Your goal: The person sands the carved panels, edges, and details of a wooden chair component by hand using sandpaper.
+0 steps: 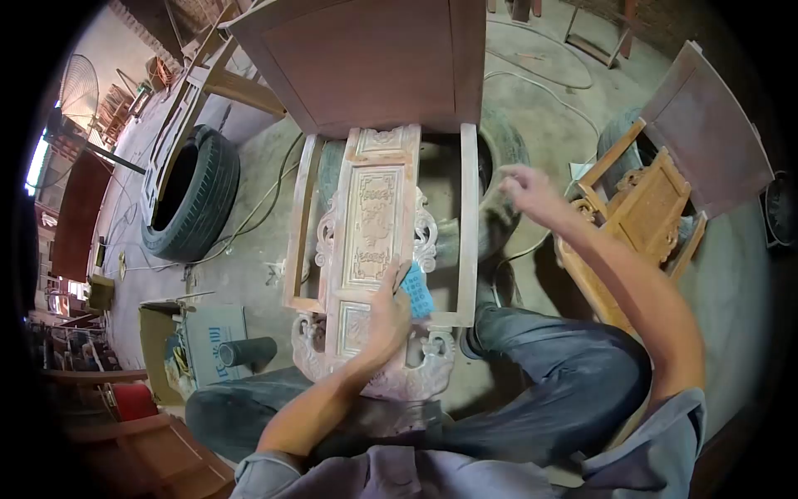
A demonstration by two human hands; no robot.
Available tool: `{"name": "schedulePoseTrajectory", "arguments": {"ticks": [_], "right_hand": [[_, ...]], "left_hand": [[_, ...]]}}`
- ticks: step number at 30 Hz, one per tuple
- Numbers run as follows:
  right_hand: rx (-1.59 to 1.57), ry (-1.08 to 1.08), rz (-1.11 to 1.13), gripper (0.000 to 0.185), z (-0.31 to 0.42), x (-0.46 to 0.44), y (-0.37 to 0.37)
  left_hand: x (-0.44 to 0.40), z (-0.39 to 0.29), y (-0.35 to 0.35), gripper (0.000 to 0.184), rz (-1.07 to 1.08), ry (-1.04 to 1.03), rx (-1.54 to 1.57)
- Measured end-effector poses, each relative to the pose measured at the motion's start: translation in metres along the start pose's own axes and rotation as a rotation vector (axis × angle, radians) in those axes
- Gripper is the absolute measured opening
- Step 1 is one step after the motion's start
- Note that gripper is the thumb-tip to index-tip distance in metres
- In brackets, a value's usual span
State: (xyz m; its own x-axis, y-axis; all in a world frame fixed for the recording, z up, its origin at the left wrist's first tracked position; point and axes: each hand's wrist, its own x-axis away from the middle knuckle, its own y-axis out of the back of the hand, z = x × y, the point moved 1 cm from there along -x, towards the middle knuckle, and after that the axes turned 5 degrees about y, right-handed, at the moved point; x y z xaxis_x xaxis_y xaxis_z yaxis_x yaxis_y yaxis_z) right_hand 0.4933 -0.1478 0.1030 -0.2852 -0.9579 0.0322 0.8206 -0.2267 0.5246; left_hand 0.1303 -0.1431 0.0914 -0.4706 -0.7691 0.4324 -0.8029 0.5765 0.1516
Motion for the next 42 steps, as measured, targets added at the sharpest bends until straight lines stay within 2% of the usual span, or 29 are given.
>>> {"name": "schedulePoseTrajectory", "arguments": {"ticks": [2, 3, 4, 5, 6, 7, 8, 9, 11, 12, 15, 18, 20, 21, 22, 25, 27, 29, 32, 35, 36, 39, 42], "right_hand": [[-0.121, -0.012, 0.046, 0.044, 0.04, 0.034, -0.036], [-0.264, -0.009, 0.076, 0.047, 0.054, 0.056, -0.056], [-0.357, 0.015, 0.095, 0.054, 0.042, 0.072, -0.081], [-0.267, -0.054, 0.108, 0.062, 0.073, 0.092, -0.093], [-0.333, -0.077, 0.093, 0.067, 0.074, 0.105, -0.107], [-0.355, -0.081, 0.068, 0.063, 0.044, 0.112, -0.127], [-0.517, -0.185, 0.062, 0.058, 0.051, 0.123, -0.134], [-0.683, -0.291, 0.052, 0.053, 0.06, 0.13, -0.139], [-0.843, -0.353, 0.097, 0.049, 0.059, 0.137, -0.14], [-0.918, -0.377, 0.122, 0.046, 0.059, 0.138, -0.138], [-0.948, -0.392, 0.084, 0.046, 0.058, 0.141, -0.136], [-0.664, -0.147, 0.105, 0.058, 0.048, 0.149, -0.151], [-0.174, 0.165, 0.125, 0.069, 0.067, 0.157, -0.162], [-0.058, 0.212, 0.126, 0.073, 0.083, 0.158, -0.166], [0.057, 0.259, 0.123, 0.077, 0.099, 0.158, -0.17], [0.059, -0.1, 0.233, 0.069, 0.105, 0.134, -0.179], [0.152, 0.078, -0.027, 0.064, 0.074, 0.126, -0.193], [0.305, 0.268, -0.323, 0.061, 0.061, 0.116, -0.196], [0.415, 0.321, -0.325, 0.065, 0.057, 0.105, -0.194], [0.445, 0.347, -0.3, 0.071, 0.056, 0.098, -0.192], [0.465, 0.348, -0.292, 0.072, 0.055, 0.095, -0.192], [0.542, 0.33, -0.26, 0.077, 0.042, 0.066, -0.196], [0.567, 0.324, -0.222, 0.079, 0.027, 0.063, -0.196]], "left_hand": [[-0.003, 0.011, -0.017, 0.071, -0.136, -0.084, 0.062], [-0.024, 0.048, -0.034, 0.073, -0.283, -0.241, -0.025], [-0.03, 0.055, -0.043, 0.074, -0.326, -0.291, -0.011], [-0.035, 0.063, -0.052, 0.075, -0.369, -0.342, 0.0], [-0.037, 0.06, -0.057, 0.075, -0.308, -0.282, 0.106], [-0.037, 0.058, -0.058, 0.076, -0.245, -0.218, 0.208], [-0.033, 0.05, -0.057, 0.06, -0.29, -0.178, 0.059], [-0.03, 0.044, -0.057, 0.052, -0.218, -0.073, 0.245], [-0.021, 0.034, -0.057, 0.036, -0.064, 0.158, 0.608], [-0.025, 0.036, -0.06, 0.024, -0.086, 0.237, 0.611], [-0.031, 0.04, -0.05, 0.021, 0.019, 0.149, 0.396], [-0.058, 0.047, -0.027, 0.02, 0.292, 0.347, 0.444], [-0.064, 0.029, -0.006, 0.014, 0.263, 0.474, 0.248], [-0.066, 0.021, 0.004, 0.012, 0.248, 0.539, 0.148], [-0.068, 0.014, 0.014, 0.012, 0.258, 0.531, 0.197], [-0.064, -0.025, 0.051, 0.023, 0.37, 0.387, 0.012], [-0.086, -0.014, 0.086, 0.03, -0.055, -0.182, -0.647], [-0.115, 0.03, 0.126, 0.05, -0.413, -0.676, -0.97], [-0.116, 0.079, 0.145, 0.062, -0.712, -0.767, -1.176], [-0.119, 0.091, 0.147, 0.067, -0.44, -0.461, -0.693], [-0.112, 0.079, 0.146, 0.066, -0.401, -0.36, -0.642], [-0.115, 0.087, 0.149, 0.067, -0.411, -0.399, -0.689], [-0.113, 0.086, 0.147, 0.066, -0.398, -0.341, -0.646]]}}
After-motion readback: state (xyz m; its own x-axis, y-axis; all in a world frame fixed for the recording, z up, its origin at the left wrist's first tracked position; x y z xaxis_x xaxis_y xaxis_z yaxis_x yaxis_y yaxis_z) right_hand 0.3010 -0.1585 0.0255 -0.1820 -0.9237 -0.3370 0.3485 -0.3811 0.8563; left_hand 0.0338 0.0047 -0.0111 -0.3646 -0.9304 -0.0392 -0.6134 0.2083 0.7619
